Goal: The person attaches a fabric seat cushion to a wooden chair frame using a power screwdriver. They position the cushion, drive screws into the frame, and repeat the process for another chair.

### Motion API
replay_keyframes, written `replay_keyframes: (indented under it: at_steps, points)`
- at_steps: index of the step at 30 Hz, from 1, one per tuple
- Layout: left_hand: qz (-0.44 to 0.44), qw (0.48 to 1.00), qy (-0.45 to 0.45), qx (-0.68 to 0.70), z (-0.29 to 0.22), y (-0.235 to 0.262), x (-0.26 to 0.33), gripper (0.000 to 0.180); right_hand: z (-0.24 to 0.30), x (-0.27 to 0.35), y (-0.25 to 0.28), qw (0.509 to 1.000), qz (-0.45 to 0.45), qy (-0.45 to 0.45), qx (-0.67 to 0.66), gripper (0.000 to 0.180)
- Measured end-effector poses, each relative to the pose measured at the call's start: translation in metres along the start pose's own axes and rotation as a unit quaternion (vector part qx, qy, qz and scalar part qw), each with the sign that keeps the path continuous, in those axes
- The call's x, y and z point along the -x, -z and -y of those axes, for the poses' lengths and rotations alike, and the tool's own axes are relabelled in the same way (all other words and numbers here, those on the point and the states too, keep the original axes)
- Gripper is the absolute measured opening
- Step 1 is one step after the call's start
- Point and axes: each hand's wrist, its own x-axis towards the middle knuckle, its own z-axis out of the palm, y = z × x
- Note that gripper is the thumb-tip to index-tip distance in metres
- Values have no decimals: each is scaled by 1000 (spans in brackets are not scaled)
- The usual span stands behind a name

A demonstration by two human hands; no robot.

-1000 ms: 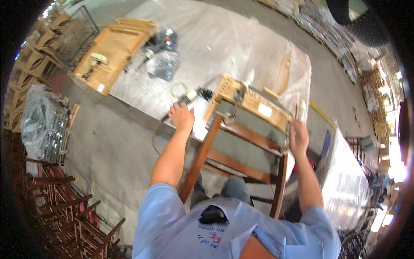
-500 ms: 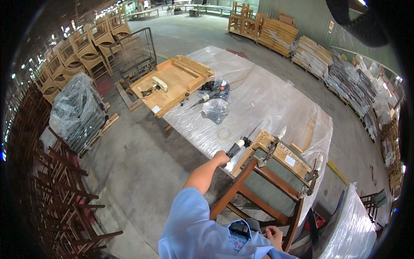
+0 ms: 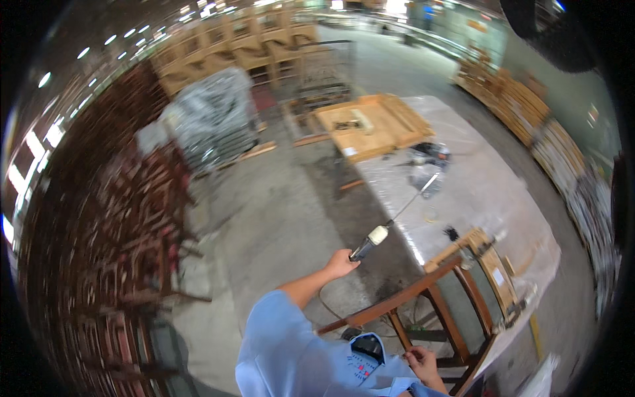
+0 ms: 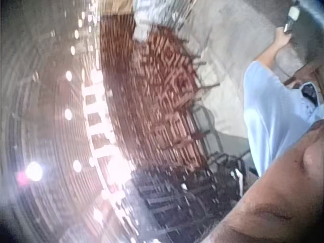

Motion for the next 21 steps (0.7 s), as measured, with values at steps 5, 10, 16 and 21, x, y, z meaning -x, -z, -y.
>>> replay_keyframes:
  at_steps: [5, 10, 16, 21]
  points:
    - [-121, 992, 21, -16, 18, 69, 135, 24, 4, -25, -49, 971, 206, 66, 99, 25]
    - [-169, 983, 14, -63, 32, 121, 266, 22, 44, -54, -141, 906, 351, 184, 149, 34]
    - [-155, 984, -39, -85, 14, 143, 338, 22, 98, -83, -303, 921, 142, 284, -226, 56]
    - [-164, 963, -112, 181, 16, 133, 332, 34, 213, -42, -360, 876, 103, 260, -393, 54]
